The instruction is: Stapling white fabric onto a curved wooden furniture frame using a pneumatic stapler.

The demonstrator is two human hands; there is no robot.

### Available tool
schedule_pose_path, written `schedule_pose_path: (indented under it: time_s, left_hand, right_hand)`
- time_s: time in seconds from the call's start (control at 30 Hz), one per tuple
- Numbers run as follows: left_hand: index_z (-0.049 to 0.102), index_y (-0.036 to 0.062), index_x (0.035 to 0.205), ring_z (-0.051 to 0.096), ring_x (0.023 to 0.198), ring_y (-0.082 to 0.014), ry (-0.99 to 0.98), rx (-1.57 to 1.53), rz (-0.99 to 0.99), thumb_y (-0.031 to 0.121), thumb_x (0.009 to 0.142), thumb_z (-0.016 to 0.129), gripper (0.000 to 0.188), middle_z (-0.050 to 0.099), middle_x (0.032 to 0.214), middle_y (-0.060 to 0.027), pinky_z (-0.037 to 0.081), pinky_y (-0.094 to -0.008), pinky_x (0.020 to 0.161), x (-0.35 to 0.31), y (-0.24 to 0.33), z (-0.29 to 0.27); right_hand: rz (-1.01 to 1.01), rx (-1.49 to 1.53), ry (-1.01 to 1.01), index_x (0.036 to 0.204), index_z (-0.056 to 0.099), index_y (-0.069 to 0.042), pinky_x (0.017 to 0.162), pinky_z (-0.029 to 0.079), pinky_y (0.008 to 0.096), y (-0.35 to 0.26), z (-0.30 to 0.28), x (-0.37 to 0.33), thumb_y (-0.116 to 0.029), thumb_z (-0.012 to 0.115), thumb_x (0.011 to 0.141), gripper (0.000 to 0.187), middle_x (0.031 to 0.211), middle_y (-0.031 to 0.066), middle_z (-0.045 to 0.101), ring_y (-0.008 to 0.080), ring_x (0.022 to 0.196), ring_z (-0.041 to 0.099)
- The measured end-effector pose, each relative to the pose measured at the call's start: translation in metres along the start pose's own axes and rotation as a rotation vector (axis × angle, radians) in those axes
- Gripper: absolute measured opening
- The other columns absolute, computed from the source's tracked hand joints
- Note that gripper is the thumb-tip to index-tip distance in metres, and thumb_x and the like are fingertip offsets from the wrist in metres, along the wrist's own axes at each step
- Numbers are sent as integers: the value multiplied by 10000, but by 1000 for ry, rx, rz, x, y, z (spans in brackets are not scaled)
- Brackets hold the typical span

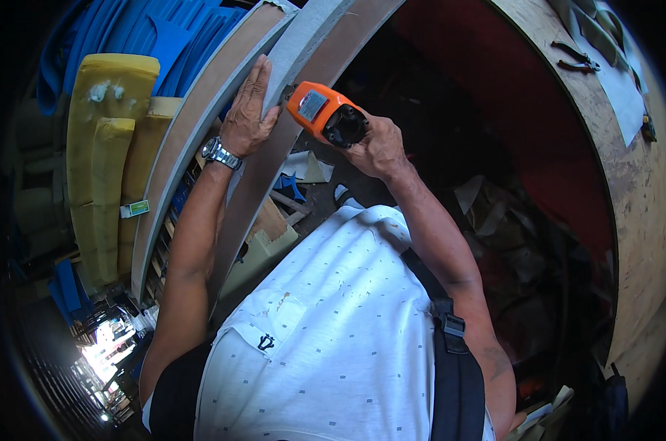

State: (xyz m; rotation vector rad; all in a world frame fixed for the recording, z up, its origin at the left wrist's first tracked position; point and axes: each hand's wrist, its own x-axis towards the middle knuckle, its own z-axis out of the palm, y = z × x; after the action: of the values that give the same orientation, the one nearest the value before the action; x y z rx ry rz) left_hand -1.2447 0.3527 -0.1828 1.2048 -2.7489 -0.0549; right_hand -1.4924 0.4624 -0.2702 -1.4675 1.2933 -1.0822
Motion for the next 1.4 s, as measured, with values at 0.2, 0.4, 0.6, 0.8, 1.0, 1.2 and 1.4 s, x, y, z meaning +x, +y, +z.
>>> schedule_pose_path:
  time_s: [0.2,0.4,0.6,0.8,1.0,1.2,1.4]
  left_hand:
    - [123,133,1609,279,1490,-344,37,-19,-4,129,850,667,934,195,1646,-164,308,-436,1211,-16,-3,-8]
    - [117,136,1609,268,1495,-343,18,-15,-2,84,833,667,952,185,1649,-161,309,-432,1214,-28,-3,-15]
    - [187,142,1600,295,1488,-322,-3,-85,9,157,840,683,907,248,1630,-153,321,-438,1205,-36,-5,-43]
    - [439,66,1486,543,1321,-212,-237,-1119,-454,362,1061,420,518,557,1441,-107,439,-390,1104,-35,-76,-82]
    - [489,113,1464,591,1221,-206,-410,-1059,-737,426,1068,371,518,586,1389,-115,475,-378,1027,-27,-113,-31]
    - [504,135,1468,562,1255,-213,-583,-823,-522,491,1026,471,568,573,1416,-130,439,-388,1027,-27,-137,22]
    - [485,172,1485,582,1224,-214,-449,-921,-384,539,1039,404,583,614,1352,-146,456,-407,1008,-47,-113,-5]
  right_hand:
    - [-13,-44,1,1131,697,-142,733,581,358,-30,19,-20,-401,783,847,394,816,54,730,221,769,728]
    - [-81,-29,40,1069,727,-77,726,611,330,-43,36,-37,-311,793,873,312,818,59,738,178,761,731]
    - [41,26,-6,1050,687,-108,743,571,377,-48,56,-44,-383,800,833,368,790,59,716,228,773,722]
    - [-17,-29,0,1095,714,-81,789,607,339,-59,62,-45,-305,780,886,313,856,54,736,182,822,730]
    - [-56,-8,69,974,719,-84,696,559,345,-70,79,-59,-375,770,873,312,798,66,715,224,731,704]
    - [-11,26,72,961,732,-84,690,560,343,-76,87,-59,-357,789,865,295,771,49,706,194,712,689]
    - [87,-24,-27,1174,680,-76,888,603,380,-86,80,-51,-284,796,869,387,1002,87,743,215,949,729]
